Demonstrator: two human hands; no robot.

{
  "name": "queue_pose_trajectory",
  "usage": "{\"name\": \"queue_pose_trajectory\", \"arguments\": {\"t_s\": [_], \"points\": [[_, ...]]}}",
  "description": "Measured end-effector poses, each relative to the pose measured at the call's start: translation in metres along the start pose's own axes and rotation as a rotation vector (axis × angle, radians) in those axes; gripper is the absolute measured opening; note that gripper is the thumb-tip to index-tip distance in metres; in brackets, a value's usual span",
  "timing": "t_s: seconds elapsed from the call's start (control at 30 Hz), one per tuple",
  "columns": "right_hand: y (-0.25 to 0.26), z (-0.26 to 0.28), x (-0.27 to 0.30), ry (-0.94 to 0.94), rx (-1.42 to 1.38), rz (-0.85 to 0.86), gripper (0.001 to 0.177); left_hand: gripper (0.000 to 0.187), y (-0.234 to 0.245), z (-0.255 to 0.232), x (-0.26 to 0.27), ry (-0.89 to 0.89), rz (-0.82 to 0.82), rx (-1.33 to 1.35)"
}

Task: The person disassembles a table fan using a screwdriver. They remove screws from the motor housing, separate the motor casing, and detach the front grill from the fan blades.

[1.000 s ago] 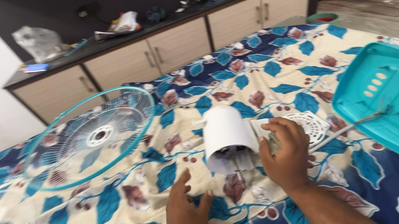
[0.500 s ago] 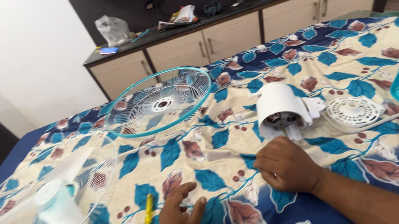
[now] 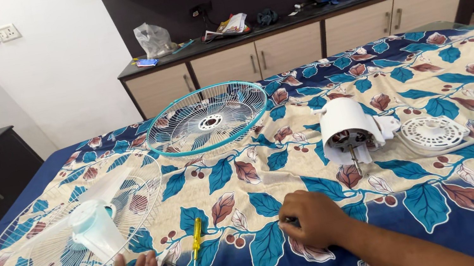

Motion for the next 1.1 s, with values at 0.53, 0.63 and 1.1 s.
{"name": "queue_pose_trajectory", "arguments": {"t_s": [0.53, 0.63, 1.1], "points": [[-0.003, -0.020, -0.001, -0.153, -0.003, -0.007, 0.013, 0.048, 0.001, 0.023, -0.090, 0.154, 0.038, 0.179], [-0.002, -0.020, -0.003, -0.170, -0.007, 0.003, 0.012, 0.048, -0.011, 0.013, -0.076, 0.127, 0.100, 0.225], [0.030, -0.090, -0.003, -0.412, -0.548, -0.313, 0.056, 0.049, -0.034, 0.057, 0.078, 0.373, 0.281, -0.152]]}}
Point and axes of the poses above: each hand's wrist, its own x-axis away from the middle knuckle, its own y-axis out of the back of the hand, z = x × y, the point moved 9 cm from there along -x, towards the middle knuckle, and after that the axes turned 14 degrees about -y, right-handed, at the moved point
